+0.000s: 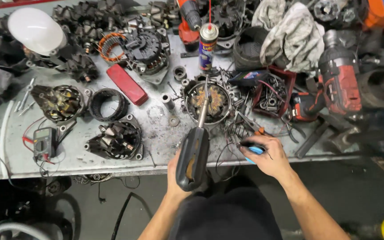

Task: The person picks up a spool of solder wire and a soldering iron, then uses pliers to hold a wire while applying the soldering iron to the joint. The person continues to heat and solder the wire connection on the workbench.

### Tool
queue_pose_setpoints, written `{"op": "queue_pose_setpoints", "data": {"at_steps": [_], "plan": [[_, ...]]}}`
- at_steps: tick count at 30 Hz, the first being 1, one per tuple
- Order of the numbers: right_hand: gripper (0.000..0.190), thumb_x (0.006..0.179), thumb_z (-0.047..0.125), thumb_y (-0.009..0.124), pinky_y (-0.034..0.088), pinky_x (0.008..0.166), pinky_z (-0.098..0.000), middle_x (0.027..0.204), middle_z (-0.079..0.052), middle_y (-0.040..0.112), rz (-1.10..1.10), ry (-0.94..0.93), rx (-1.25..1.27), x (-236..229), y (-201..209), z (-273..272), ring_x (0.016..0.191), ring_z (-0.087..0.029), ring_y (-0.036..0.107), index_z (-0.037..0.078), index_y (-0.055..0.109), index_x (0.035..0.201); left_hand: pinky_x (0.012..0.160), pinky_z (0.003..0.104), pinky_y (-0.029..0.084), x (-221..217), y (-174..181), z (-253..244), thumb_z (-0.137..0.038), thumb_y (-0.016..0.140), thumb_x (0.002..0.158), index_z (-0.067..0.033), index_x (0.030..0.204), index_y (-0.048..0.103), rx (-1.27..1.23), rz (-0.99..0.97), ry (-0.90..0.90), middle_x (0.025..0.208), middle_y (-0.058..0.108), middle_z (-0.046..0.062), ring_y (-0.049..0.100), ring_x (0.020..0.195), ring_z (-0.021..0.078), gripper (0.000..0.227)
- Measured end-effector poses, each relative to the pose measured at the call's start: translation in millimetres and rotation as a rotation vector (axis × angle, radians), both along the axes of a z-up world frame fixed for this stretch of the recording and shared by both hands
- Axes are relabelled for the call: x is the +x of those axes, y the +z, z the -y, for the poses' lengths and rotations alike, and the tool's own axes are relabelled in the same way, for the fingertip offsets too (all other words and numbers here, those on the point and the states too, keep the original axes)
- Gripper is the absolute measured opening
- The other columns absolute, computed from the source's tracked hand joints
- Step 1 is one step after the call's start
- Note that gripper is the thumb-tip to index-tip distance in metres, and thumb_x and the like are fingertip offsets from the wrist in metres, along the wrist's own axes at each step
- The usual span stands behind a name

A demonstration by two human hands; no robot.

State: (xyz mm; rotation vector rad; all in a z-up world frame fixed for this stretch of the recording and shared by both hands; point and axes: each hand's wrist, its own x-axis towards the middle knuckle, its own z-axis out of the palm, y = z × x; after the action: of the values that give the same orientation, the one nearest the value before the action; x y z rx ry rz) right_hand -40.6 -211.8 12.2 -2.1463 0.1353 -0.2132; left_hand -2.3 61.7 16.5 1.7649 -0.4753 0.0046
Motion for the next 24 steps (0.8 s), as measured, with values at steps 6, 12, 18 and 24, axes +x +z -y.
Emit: {"op": "queue_pose_setpoints", "data": {"at_steps": [6, 12, 18, 24], "plan": [[0.021, 0.074, 0.01, 0.081, 0.055, 0.064, -0.0275, 0.082, -0.006, 0.078, -0.071, -0.039, 0.073, -18.3, -9.0, -1.2, 0.065, -0.016, 0.068, 0.001, 0.078, 0.092, 0.06, 0.032, 0.052, -7.3, 16.3, -2.5, -0.008, 0.079, 0.079, -0.0044, 0.095, 0.069, -0.003, 0.074, -0.009, 0.081, 0.071, 0.004, 0.063, 0.063, 0.0187, 0.019], [0.023, 0.072, 0.01, 0.082, 0.054, 0.062, -0.0283, 0.082, -0.005, 0.079, -0.008, 0.053, 0.057, -18.0, -0.5, 9.4, 0.063, -0.017, 0.068, 0.003, 0.077, 0.093, 0.06, 0.032, 0.057, -18.2, 23.9, 8.5, -0.01, 0.078, 0.08, -0.0044, 0.103, 0.071, 0.067, -0.007, -0.013, 0.085, 0.076, 0.005, 0.069, 0.065, 0.0194, 0.024], [0.024, 0.07, 0.009, 0.083, 0.055, 0.06, -0.0287, 0.084, -0.005, 0.079, 0.01, 0.151, -0.019, -9.6, 15.4, 13.9, 0.062, -0.017, 0.07, 0.004, 0.078, 0.093, 0.058, 0.028, 0.058, -28.6, 23.3, 35.6, -0.015, 0.087, 0.076, -0.0054, 0.093, 0.073, 0.066, -0.194, 0.027, 0.076, 0.076, 0.002, 0.069, 0.059, 0.0146, 0.024], [0.03, 0.075, 0.017, 0.08, 0.054, 0.059, -0.0301, 0.093, -0.004, 0.077, -0.047, 0.292, -0.068, -0.9, 7.6, 24.7, 0.064, -0.018, 0.068, 0.01, 0.079, 0.104, 0.066, 0.03, 0.059, -34.8, 0.7, 44.4, -0.01, 0.077, 0.082, -0.0042, 0.108, 0.073, 0.154, -0.148, 0.072, 0.093, 0.077, 0.004, 0.071, 0.073, 0.0172, 0.027]]}}
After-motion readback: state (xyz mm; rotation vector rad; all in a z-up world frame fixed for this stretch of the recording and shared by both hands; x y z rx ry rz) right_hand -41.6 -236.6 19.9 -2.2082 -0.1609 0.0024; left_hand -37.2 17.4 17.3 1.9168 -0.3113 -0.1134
